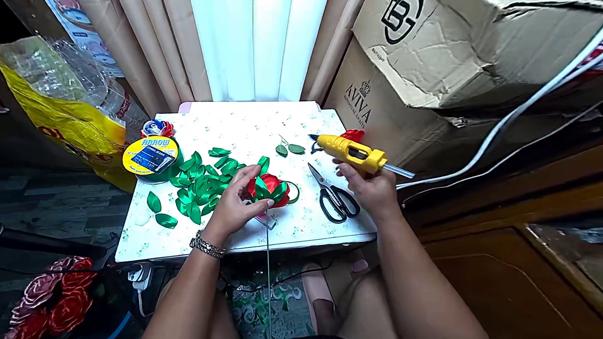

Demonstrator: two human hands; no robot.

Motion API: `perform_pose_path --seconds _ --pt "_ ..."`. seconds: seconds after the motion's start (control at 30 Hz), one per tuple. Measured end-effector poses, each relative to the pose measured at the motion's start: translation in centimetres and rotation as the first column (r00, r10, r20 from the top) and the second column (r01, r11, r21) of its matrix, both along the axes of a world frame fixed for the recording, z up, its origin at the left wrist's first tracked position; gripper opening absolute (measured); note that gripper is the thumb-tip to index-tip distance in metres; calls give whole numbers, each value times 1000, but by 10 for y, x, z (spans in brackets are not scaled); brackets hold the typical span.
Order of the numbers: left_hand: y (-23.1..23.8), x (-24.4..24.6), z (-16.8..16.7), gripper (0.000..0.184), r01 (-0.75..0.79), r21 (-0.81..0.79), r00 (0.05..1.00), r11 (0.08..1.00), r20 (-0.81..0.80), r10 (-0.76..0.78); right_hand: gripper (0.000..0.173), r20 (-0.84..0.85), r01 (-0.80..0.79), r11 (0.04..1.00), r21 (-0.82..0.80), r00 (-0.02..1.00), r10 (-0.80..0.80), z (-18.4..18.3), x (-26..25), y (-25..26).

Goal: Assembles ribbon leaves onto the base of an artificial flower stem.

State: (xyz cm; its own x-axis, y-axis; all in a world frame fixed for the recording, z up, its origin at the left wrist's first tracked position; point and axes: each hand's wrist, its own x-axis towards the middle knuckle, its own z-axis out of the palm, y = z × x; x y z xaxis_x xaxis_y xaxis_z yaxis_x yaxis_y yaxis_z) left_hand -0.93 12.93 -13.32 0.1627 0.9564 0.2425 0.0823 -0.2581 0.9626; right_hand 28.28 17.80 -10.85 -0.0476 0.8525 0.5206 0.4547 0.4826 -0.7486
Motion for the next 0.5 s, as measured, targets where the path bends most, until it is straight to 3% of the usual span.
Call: perform_pose_path --seconds 0.07,0.13,0.2,0.5 --pt "-2 4 0 77 5 36 996 999 -86 -1 35 -71 -116 993 -18 991 115 10 -7 -14" --pt "-3 8 -1 78 11 51 991 999 -134 -4 33 -64 -133 991 -27 989 131 14 -15 -22" --pt "-3 10 -1 78 15 59 989 998 -150 -6 31 -15 -118 993 -22 993 118 13 -20 -23" --pt "0 17 -3 78 36 79 986 996 -164 -23 55 217 14 1000 -1 976 -13 0 -30 -11"
